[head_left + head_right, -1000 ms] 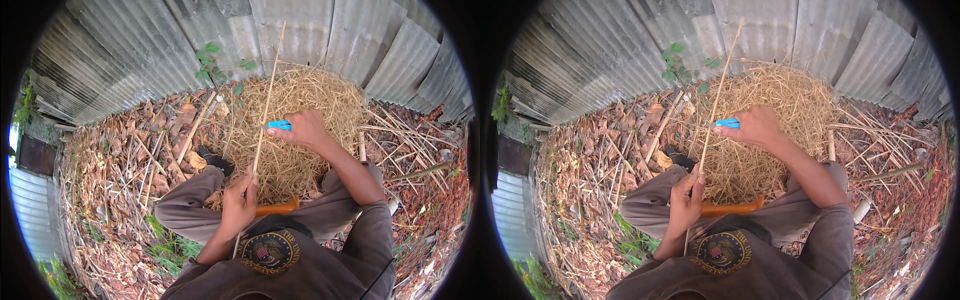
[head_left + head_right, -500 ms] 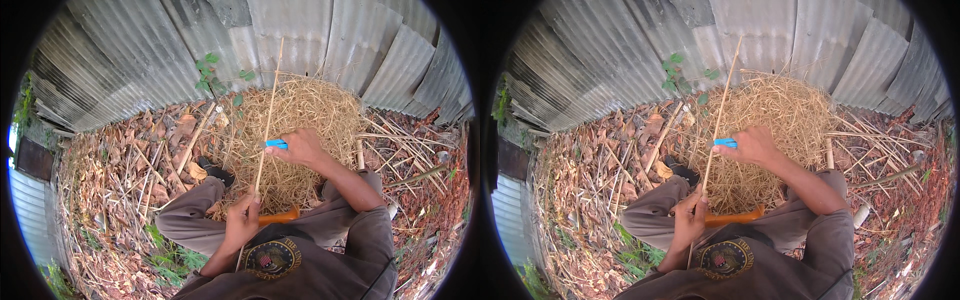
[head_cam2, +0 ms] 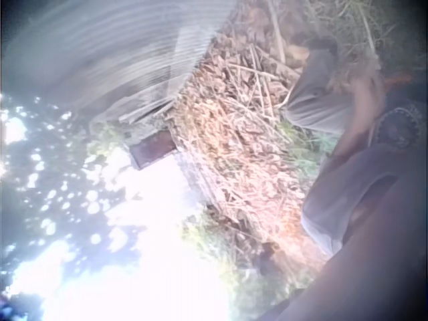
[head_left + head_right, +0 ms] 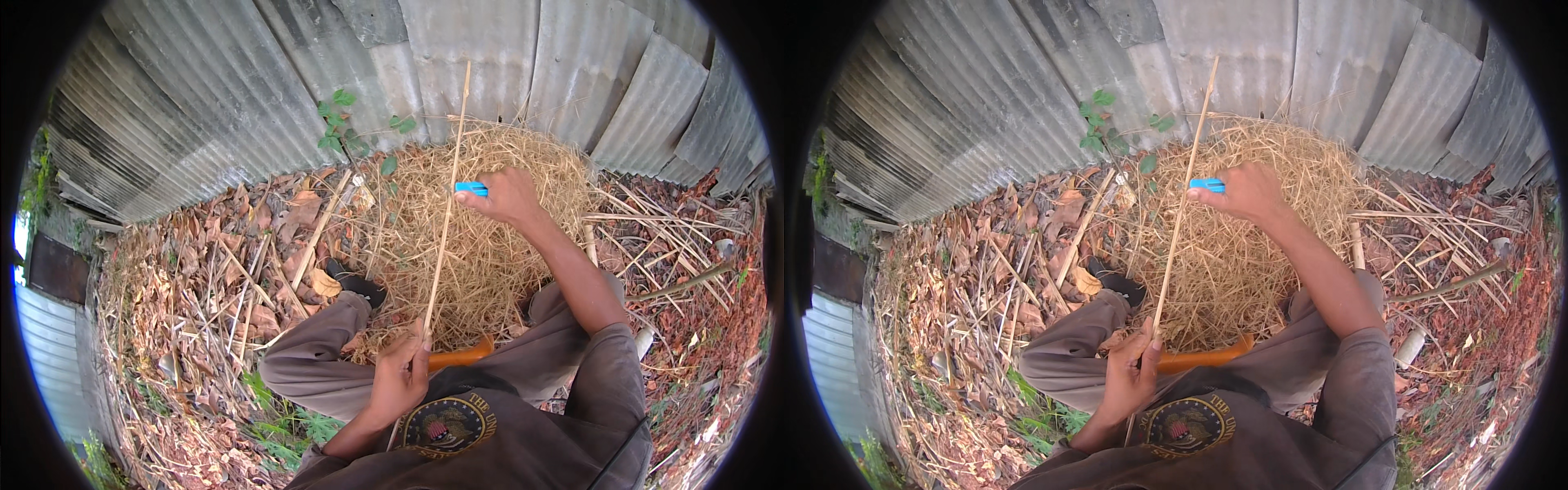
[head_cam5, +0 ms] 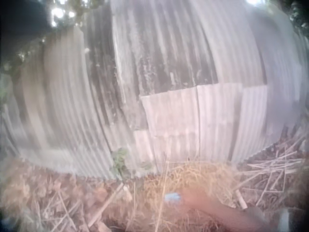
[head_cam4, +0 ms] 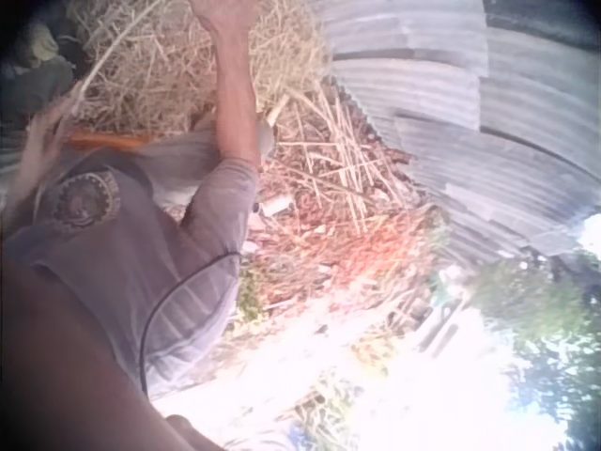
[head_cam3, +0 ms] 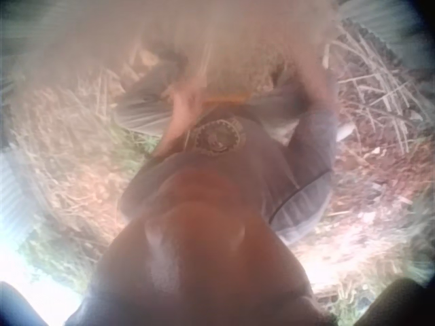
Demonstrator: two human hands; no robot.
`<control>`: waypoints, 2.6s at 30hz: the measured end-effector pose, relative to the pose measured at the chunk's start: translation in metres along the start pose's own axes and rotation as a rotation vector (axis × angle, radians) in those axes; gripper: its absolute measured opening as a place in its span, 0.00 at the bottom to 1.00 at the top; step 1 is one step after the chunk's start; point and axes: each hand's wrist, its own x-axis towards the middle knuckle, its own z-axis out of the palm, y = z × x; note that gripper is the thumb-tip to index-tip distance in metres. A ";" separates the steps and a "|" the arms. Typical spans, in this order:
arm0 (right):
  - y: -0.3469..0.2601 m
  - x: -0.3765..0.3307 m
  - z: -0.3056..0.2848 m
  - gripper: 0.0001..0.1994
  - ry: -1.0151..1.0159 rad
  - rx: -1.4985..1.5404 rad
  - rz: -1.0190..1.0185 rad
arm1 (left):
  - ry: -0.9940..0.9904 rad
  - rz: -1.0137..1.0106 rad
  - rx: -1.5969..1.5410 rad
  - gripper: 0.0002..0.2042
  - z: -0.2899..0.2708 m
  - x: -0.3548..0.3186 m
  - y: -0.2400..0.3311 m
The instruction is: The person sits cross-legged on the ground and uses a blue utility knife to shave and smooth a long, thin wooden stick. They hold the stick with their left hand and scrape along its length with the knife in their right hand, occasionally rotating the stick to work on different sides.
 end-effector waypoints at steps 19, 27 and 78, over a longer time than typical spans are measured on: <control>0.204 0.001 0.003 0.39 0.211 -0.314 0.677 | -0.206 -0.125 -0.052 0.14 -0.025 -0.047 0.004; 0.137 0.007 -0.056 0.44 -0.089 0.017 0.811 | -0.021 -0.385 -0.604 0.15 -0.021 -0.026 -0.020; -0.048 -0.028 -0.015 0.40 -0.263 0.001 0.084 | 0.352 -0.046 -0.252 0.11 -0.022 0.017 0.039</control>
